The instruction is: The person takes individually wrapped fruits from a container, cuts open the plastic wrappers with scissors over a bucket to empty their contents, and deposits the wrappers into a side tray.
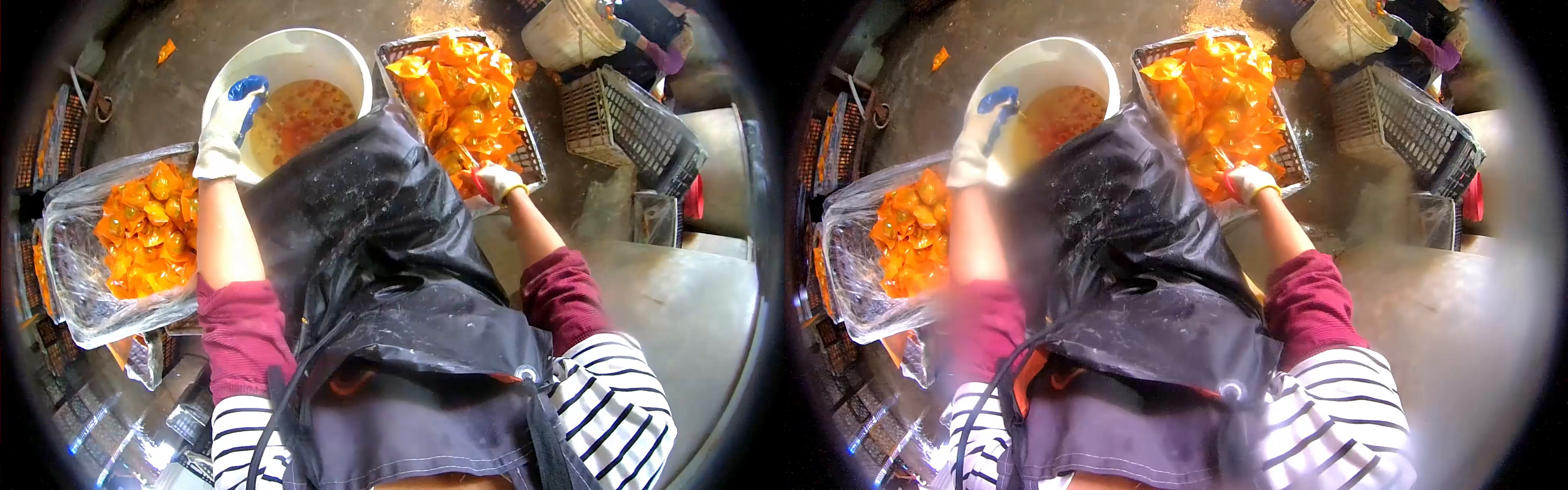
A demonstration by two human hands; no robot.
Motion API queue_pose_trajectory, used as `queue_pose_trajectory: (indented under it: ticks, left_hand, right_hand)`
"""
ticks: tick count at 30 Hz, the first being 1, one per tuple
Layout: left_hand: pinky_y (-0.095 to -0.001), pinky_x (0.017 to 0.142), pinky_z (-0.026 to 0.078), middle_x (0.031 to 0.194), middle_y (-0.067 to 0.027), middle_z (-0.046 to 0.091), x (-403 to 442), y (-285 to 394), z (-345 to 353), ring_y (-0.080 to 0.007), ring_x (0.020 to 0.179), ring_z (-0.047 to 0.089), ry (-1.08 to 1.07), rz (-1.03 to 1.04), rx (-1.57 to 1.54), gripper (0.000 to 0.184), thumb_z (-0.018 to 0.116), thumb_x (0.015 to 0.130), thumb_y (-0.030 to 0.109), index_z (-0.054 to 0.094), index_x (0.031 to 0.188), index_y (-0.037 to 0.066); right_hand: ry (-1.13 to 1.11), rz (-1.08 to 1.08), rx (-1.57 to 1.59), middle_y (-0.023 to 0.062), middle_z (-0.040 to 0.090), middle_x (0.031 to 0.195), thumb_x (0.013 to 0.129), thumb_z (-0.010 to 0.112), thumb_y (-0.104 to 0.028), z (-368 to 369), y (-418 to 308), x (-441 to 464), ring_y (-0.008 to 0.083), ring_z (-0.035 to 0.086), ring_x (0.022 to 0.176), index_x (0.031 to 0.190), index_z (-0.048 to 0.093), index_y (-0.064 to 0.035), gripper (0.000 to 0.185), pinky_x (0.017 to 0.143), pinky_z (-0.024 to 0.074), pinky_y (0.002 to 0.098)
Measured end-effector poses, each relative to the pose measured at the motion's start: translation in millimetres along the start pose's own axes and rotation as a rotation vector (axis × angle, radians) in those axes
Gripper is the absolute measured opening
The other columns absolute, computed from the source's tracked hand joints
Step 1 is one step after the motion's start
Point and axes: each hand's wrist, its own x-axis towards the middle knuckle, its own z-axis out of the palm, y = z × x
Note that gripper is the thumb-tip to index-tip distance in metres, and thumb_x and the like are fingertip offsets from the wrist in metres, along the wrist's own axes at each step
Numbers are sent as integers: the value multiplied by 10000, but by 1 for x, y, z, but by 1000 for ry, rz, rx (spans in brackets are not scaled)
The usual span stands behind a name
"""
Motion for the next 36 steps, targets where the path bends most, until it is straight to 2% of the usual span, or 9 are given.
queue_pose_trajectory:
  ticks: [8, 11, 12, 16, 20, 27, 31, 33, 36]
  left_hand:
    - [-216, 574, 440, 837, 6, 665, 2, 11, 2, -72, 673, 566, -17, -98, 144, 241, 708, 822, 260, 701, 997, 94]
    - [-208, 564, 427, 821, 13, 659, 5, 5, 4, -66, 656, 554, 14, -68, 145, 241, 703, 826, 267, 705, 996, 96]
    - [-205, 562, 423, 816, 15, 657, 7, 1, 3, -64, 653, 550, 28, -55, 128, 239, 702, 827, 266, 706, 996, 97]
    - [-197, 563, 420, 843, 19, 665, 7, 9, 1, -55, 667, 554, -37, -101, 124, 256, 695, 831, 258, 699, 1031, 98]
    - [-192, 554, 415, 874, 23, 671, 10, -6, -1, -50, 669, 554, -84, 7, 36, 258, 669, 850, 247, 691, 1069, 111]
    - [-189, 547, 393, 966, 6, 673, -2, -10, -2, -58, 788, 596, -131, -96, 131, 268, 623, 891, 238, 656, 1128, 117]
    - [-184, 510, 370, 916, 11, 680, 15, -46, -10, -37, 625, 523, -112, -94, 124, 265, 613, 896, 244, 654, 1125, 117]
    - [-189, 523, 377, 905, 10, 681, 10, -39, -9, -44, 624, 526, -102, -164, 165, 260, 611, 897, 245, 656, 1118, 117]
    - [-197, 573, 400, 931, -6, 681, 13, -40, -10, -80, 759, 605, -122, -185, 185, 263, 610, 896, 244, 654, 1119, 112]
  right_hand:
    - [-25, -113, -129, 181, 665, 861, 625, 745, -95, 30, 3, 28, 345, 633, 877, 745, 678, -96, 138, 765, 501, 407]
    - [30, -156, -135, 172, 671, 844, 712, 700, -153, 19, 3, 8, 345, 639, 855, 764, 690, -97, 76, 745, 500, 408]
    - [-15, 303, 277, 181, 673, 823, 786, 649, -255, 23, 0, 18, 348, 648, 815, 800, 698, -85, 177, 715, 500, 415]
    - [-65, 462, 710, 151, 670, 719, 802, 629, -283, 10, 9, 1, 232, 668, 645, 823, 698, -52, 242, 565, 496, 368]
    - [-120, 455, 875, 97, 681, 746, 861, 624, -454, 21, 40, -9, 198, 634, 601, 1033, 655, -61, 430, 519, 470, 300]
    - [-72, 314, 1428, 87, 682, 771, 912, 549, -443, 3, 41, -47, 121, 487, 484, 1089, 605, -144, 351, 450, 391, 259]
    - [191, 373, 1523, 100, 677, 807, 906, 584, -424, 23, 71, -54, 105, 523, 544, 1105, 565, -63, 412, 509, 446, 246]
    - [256, 274, 787, 70, 674, 841, 866, 631, -444, 54, 132, -42, 143, 568, 663, 1072, 588, -77, 423, 610, 470, 288]
    - [-11, 546, 34, 193, 664, 963, 758, 674, -407, -4, 136, -86, 345, 636, 932, 1015, 632, -86, 414, 785, 490, 415]
